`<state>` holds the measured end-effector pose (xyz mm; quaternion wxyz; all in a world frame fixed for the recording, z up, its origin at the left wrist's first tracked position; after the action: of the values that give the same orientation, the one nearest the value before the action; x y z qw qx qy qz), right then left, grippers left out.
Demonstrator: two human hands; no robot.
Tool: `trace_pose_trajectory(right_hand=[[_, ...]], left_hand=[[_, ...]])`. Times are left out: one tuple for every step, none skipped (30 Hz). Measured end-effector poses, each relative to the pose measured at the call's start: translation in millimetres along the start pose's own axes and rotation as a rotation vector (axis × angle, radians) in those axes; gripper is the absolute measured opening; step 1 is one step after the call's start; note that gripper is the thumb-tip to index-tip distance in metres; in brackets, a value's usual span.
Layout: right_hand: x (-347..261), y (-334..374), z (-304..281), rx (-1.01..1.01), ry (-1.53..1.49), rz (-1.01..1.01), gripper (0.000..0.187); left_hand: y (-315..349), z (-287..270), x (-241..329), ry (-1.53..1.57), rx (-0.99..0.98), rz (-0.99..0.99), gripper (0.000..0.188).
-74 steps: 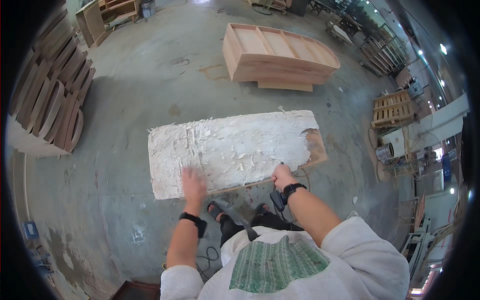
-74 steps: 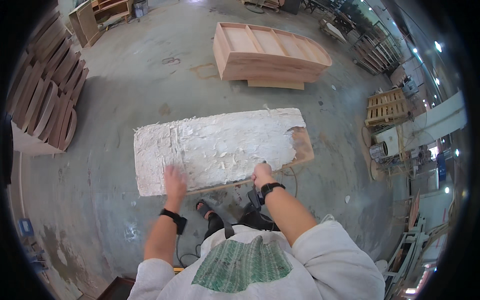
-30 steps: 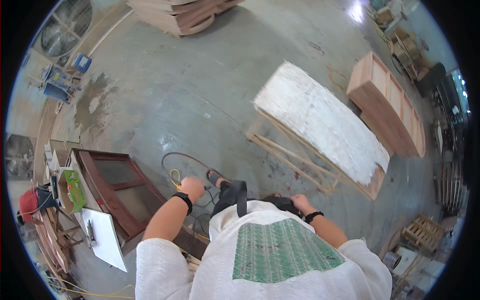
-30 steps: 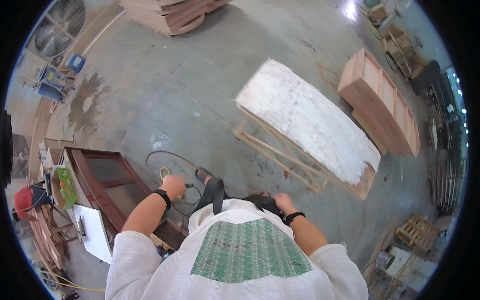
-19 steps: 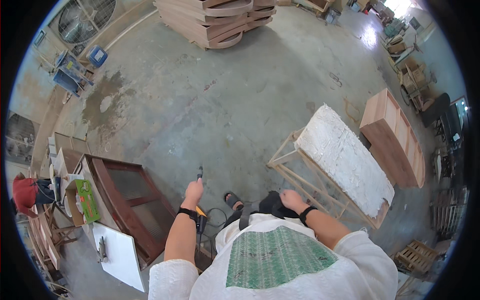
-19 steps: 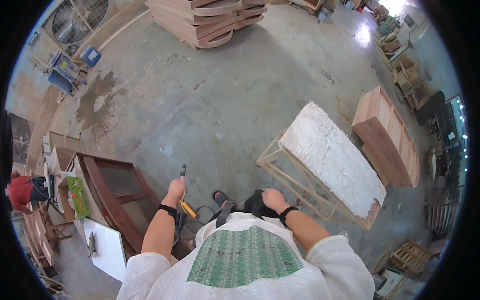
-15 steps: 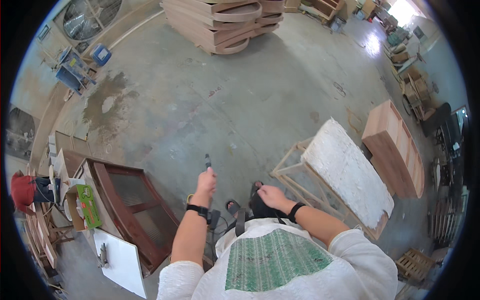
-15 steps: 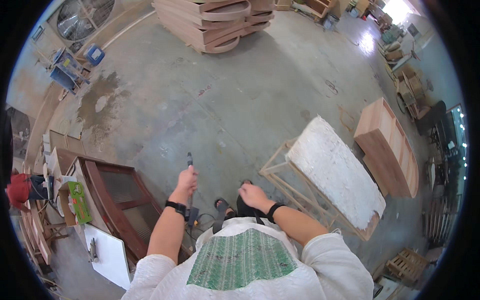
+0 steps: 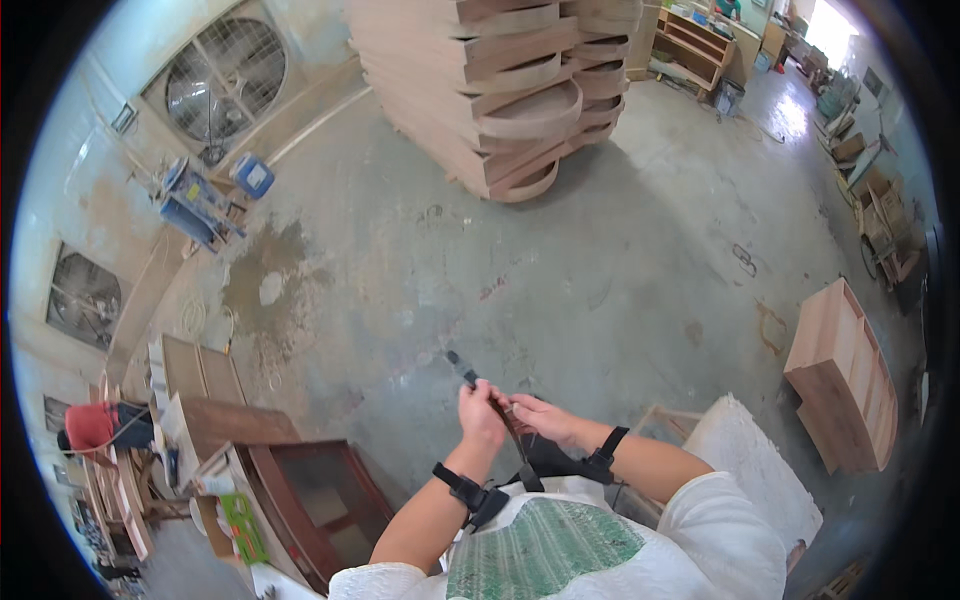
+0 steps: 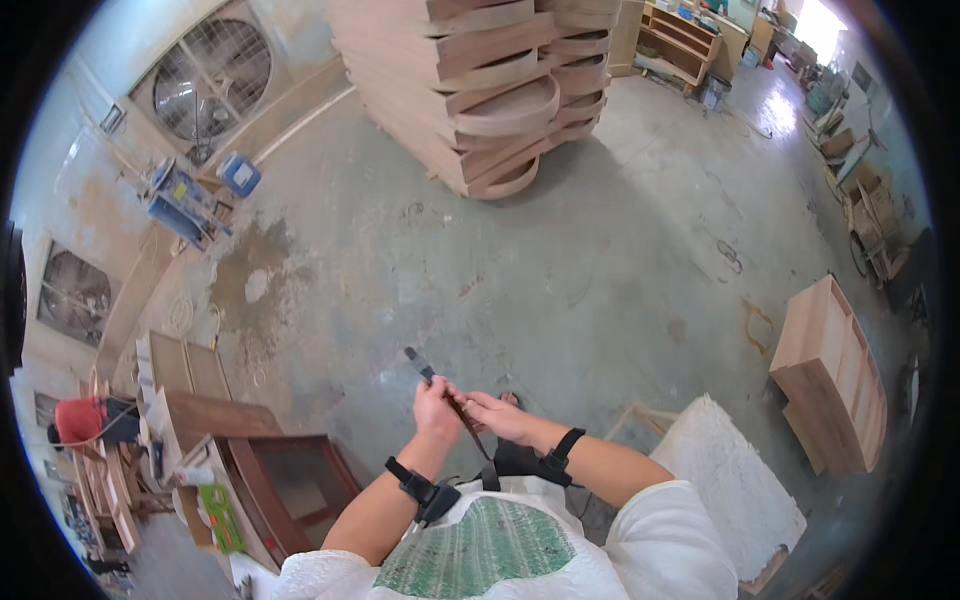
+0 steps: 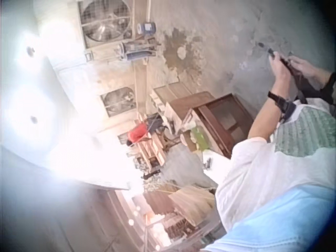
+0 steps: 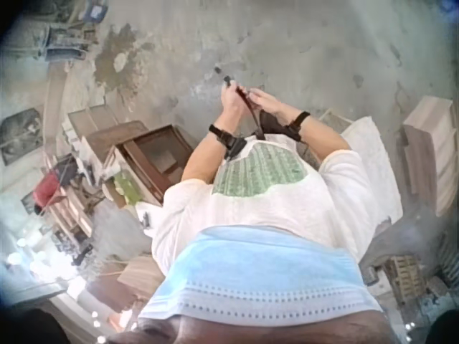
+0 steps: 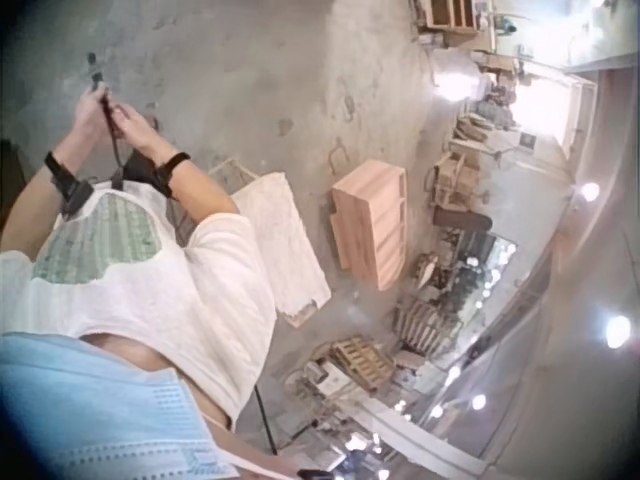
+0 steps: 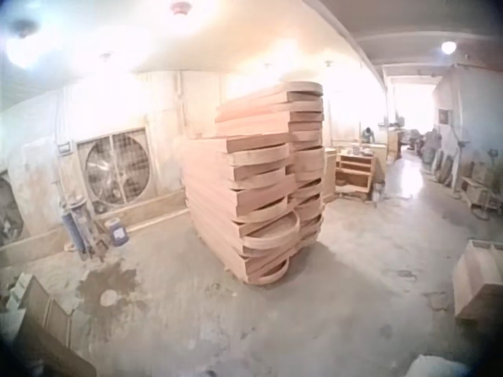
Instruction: Sanding wooden discs and applying plaster or filler to a wooden board in a workshop setting.
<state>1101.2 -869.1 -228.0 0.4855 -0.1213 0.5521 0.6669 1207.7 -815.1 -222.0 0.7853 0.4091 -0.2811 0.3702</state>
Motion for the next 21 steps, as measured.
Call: trace_pose_trajectory(right_hand=[[-29,-5,-3,-0.023,-0.172,0.025,0.039],[-48,-15,-15,0.065,-0.042,0.011,0.038],[-65,-21,-26,0.069,-0.050,0.012,0.038],[-84,-24,-46,0.195,0.034,-0.047,0.037],[-98,-27,-63,0.314,0.119,-0.076,0.038],[-111,-27,-82,0.321,0.234,-0.203,0.041],[-127,-19,-100,0.309,0.494,-0.295,0.041],[-144,-4,-117,0.282,0.747,-0.382,0.042],[-149,13,-140,0.112,0.762,0.055,0.039],[-154,39,-164,0.059,0.871,0.213,0.037],[-153,59,-184,-0.006,0.942,0.351,0.039],[-128,84,-202,-0.065,0.966,0.455,0.037],[-113,104,-227,-0.128,1.011,0.533,0.036],[-76,128,-254,-0.121,1.063,0.559,0.033],[-28,145,-272,-0.120,1.130,0.572,0.030],[19,163,-274,-0.076,1.061,0.713,0.026],[56,167,-269,-0.067,1.012,0.735,0.024],[61,145,-239,-0.054,0.904,0.802,0.025],[73,144,-180,-0.104,0.794,0.765,0.029],[98,124,-128,-0.185,0.663,0.788,0.038],[105,106,-103,-0.183,0.655,0.791,0.038]], left_hand=[[-9,28,1,-0.042,-0.038,0.012,0.015],[-18,46,4,-0.057,-0.059,0.000,0.011],[-33,61,6,-0.063,-0.061,-0.006,0.011],[-49,84,13,-0.211,-0.212,0.054,0.011],[-62,99,15,-0.355,-0.342,0.095,0.012],[-85,94,12,-0.488,-0.379,0.041,0.020],[-104,95,15,-0.620,-0.516,0.040,0.025],[-121,90,17,-0.747,-0.659,0.026,0.030],[-137,77,24,-0.801,-0.772,-0.020,0.034],[-162,40,36,-0.936,-0.671,-0.056,0.032],[-189,6,45,-1.183,-0.749,-0.078,0.034],[-205,0,84,-1.503,-0.671,0.143,0.034],[-237,-43,96,-1.556,-0.595,0.210,0.037],[-275,-106,96,-1.551,-0.520,0.158,0.038],[-307,-190,93,-1.632,-0.399,0.024,0.037],[-321,-228,98,-1.800,-0.378,-0.029,0.036],[-327,-310,101,-1.748,-0.274,-0.136,0.033],[-321,-381,108,-2.094,-0.657,-0.016,0.029],[-331,-375,75,-2.042,-0.790,-0.400,0.025],[-333,-385,77,-2.013,-0.799,-0.386,0.023],[-336,-396,80,-1.983,-0.797,-0.373,0.022]])
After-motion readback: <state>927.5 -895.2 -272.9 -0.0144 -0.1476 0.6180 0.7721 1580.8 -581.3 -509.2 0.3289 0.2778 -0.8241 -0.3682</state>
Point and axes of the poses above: each hand's wrist, its own y-axis away from the middle knuckle, its own z-axis out of the palm, x = y × z, the point moved 8 cm from there along -y, towards the middle knuckle, and after that the axes turned 13 degrees about z, right-handed, at the moved point
